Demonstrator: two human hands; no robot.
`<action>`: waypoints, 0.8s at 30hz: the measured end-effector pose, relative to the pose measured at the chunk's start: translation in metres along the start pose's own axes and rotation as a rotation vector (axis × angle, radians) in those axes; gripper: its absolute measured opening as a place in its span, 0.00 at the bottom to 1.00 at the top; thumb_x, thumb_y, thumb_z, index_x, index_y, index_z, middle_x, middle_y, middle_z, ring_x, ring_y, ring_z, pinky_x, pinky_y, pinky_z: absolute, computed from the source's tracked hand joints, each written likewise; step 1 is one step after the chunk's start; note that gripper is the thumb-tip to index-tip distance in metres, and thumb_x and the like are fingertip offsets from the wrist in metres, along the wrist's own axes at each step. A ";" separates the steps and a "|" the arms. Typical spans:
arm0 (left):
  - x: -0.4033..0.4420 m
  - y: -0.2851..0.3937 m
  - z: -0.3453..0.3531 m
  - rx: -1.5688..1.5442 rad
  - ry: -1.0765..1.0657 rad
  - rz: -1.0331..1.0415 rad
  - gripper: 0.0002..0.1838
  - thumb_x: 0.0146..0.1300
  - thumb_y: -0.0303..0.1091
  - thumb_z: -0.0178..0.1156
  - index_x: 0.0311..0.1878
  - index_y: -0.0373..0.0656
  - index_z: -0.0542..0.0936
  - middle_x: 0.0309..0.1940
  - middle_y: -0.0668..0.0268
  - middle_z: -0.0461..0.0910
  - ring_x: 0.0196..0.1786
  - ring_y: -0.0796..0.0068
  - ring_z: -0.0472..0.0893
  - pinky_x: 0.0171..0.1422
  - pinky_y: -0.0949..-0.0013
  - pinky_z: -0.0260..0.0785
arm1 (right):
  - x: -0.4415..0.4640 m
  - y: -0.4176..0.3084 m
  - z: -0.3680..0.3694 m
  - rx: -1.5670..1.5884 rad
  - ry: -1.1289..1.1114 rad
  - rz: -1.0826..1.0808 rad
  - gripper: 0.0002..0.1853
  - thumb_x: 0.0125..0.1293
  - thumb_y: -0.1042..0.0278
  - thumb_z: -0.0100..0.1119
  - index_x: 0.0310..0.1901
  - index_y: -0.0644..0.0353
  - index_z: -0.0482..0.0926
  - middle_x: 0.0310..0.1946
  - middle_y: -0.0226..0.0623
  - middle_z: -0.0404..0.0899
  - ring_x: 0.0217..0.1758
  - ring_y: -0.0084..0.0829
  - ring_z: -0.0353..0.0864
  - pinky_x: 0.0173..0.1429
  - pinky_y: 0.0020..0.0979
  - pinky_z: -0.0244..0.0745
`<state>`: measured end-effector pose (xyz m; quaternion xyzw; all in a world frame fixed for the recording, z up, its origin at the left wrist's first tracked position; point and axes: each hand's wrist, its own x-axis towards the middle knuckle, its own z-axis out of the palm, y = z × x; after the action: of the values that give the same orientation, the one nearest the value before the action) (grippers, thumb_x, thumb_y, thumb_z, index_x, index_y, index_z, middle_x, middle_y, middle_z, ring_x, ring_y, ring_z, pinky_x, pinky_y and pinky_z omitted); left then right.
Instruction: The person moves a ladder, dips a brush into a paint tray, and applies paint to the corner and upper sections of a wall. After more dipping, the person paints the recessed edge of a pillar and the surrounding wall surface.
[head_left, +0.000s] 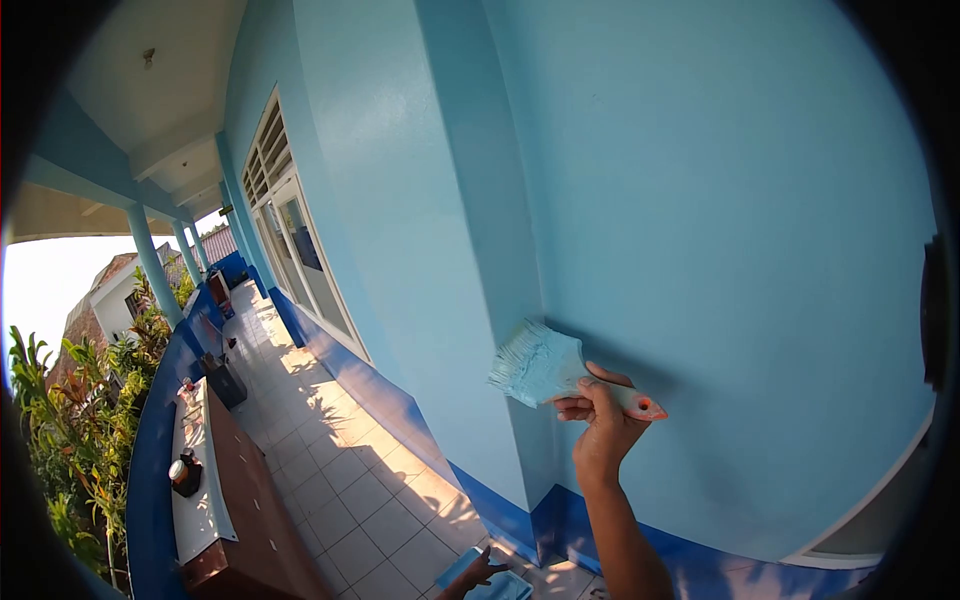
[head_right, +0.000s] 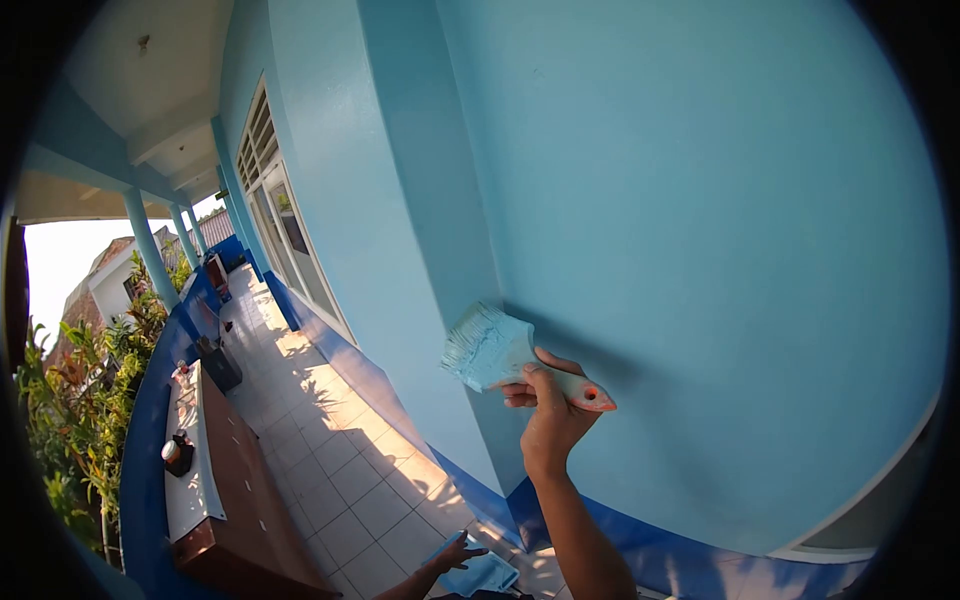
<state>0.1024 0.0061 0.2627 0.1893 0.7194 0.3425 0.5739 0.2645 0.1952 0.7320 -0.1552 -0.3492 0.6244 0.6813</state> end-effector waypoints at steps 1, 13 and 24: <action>0.003 0.003 -0.001 -0.004 -0.001 0.006 0.71 0.50 0.54 0.79 0.81 0.44 0.34 0.80 0.44 0.42 0.78 0.44 0.55 0.64 0.40 0.73 | 0.008 -0.011 -0.002 -0.002 -0.006 -0.003 0.12 0.56 0.77 0.60 0.40 0.76 0.81 0.24 0.47 0.82 0.18 0.37 0.83 0.22 0.30 0.81; 0.019 0.008 -0.008 -0.006 0.024 0.086 0.71 0.50 0.56 0.79 0.81 0.43 0.36 0.79 0.42 0.47 0.76 0.45 0.62 0.63 0.41 0.74 | 0.121 -0.170 0.214 0.024 -0.274 -0.399 0.10 0.51 0.76 0.65 0.26 0.73 0.75 0.20 0.49 0.79 0.15 0.34 0.80 0.27 0.24 0.82; 0.001 -0.008 -0.009 -0.073 0.048 0.055 0.69 0.50 0.55 0.79 0.81 0.43 0.39 0.77 0.41 0.49 0.73 0.44 0.66 0.63 0.39 0.74 | 0.073 -0.058 0.143 0.448 -0.036 -0.070 0.15 0.54 0.75 0.62 0.40 0.77 0.76 0.27 0.50 0.80 0.21 0.39 0.83 0.30 0.31 0.85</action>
<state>0.0941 -0.0009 0.2573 0.1799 0.7146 0.3886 0.5532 0.2100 0.2227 0.8910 0.0235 -0.2191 0.6649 0.7137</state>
